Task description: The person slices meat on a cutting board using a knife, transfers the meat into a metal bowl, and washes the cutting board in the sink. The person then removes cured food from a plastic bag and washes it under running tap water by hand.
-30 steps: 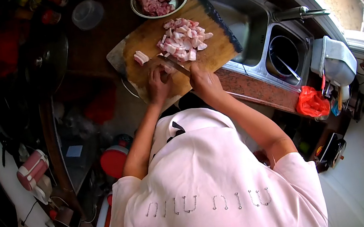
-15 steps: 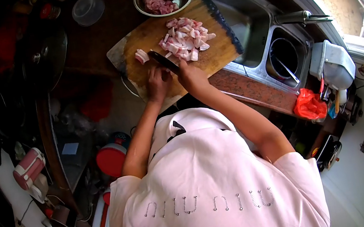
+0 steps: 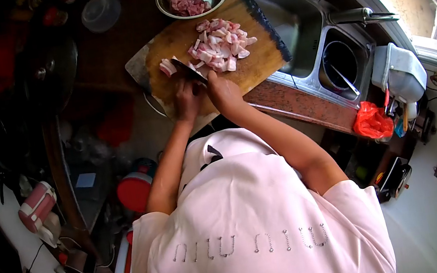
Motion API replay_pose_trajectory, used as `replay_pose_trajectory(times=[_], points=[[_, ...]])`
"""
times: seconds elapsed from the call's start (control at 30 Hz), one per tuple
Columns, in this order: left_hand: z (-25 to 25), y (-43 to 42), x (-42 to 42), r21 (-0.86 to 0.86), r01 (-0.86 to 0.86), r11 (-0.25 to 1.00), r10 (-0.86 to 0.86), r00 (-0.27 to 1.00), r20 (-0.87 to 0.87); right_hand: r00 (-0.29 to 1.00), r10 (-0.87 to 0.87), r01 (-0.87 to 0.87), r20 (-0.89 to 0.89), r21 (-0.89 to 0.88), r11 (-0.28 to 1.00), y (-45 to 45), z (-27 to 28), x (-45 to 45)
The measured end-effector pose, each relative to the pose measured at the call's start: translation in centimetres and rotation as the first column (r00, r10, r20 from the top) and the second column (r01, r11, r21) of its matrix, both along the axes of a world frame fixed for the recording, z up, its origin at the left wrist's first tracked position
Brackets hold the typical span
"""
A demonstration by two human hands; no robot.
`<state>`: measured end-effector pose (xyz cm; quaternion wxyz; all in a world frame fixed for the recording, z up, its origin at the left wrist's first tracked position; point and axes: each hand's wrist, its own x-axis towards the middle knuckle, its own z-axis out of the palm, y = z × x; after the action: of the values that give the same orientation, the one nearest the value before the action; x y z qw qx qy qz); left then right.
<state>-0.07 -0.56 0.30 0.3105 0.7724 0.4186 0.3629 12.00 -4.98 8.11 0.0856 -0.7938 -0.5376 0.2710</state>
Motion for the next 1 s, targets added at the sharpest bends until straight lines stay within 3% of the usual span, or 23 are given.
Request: replay_pose_trajectory(times=[0.1, 0.2, 0.33, 0.43, 0.47, 0.6, 0.7, 0.8, 0.9, 1.0], points=[[0.7, 0.2, -0.2, -0.022, 0.035, 0.999, -0.036, 0.999, -0.016, 0.999, 0.017, -0.012, -0.049, 0.104, 0.995, -0.7, 0.4, 0.6], [0.8, 0.5, 0.1, -0.061, 0.006, 0.998, -0.008, 1.000, -0.025, 0.996, 0.058, -0.051, -0.066, 0.100, 0.994, -3.0, 0.4, 2.7], [1.4, 0.5, 0.6, -0.219, -0.010, 0.976, 0.025, 0.998, 0.064, 0.995, -0.054, 0.059, -0.079, 0.059, 0.996, -3.6, 2.1, 4.4], [3.1, 1.2, 0.3, -0.007, -0.154, 0.988, 0.155, 0.986, 0.058, 0.997, -0.036, 0.049, -0.074, 0.180, 0.983, -3.5, 3.1, 4.5], [3.8, 1.4, -0.1, -0.007, -0.239, 0.971, 0.239, 0.970, -0.045, 0.997, -0.018, 0.030, -0.073, 0.172, 0.985, -3.7, 3.2, 4.3], [4.0, 3.8, -1.0, 0.149, -0.419, 0.896, 0.437, 0.891, -0.122, 0.996, 0.051, -0.043, -0.073, 0.106, 0.993, -4.5, 2.5, 3.0], [2.9, 5.1, -1.0, -0.055, -0.394, 0.917, 0.376, 0.903, -0.210, 0.994, 0.092, -0.086, -0.052, 0.094, 0.992, -4.4, 1.7, 2.9], [2.4, 5.8, -0.5, -0.006, -0.401, 0.916, 0.386, 0.886, -0.257, 0.997, 0.064, -0.060, -0.034, 0.107, 0.992, -3.2, 1.8, 3.2], [2.1, 5.8, -1.0, 0.101, -0.240, 0.966, 0.257, 0.939, -0.230, 0.999, 0.022, -0.015, -0.036, 0.176, 0.984, -2.5, 1.6, 3.6], [2.0, 5.1, -2.0, 0.018, 0.052, 0.998, -0.048, 0.982, -0.180, 0.999, 0.014, -0.008, -0.044, 0.138, 0.990, -2.2, 1.6, 3.6]])
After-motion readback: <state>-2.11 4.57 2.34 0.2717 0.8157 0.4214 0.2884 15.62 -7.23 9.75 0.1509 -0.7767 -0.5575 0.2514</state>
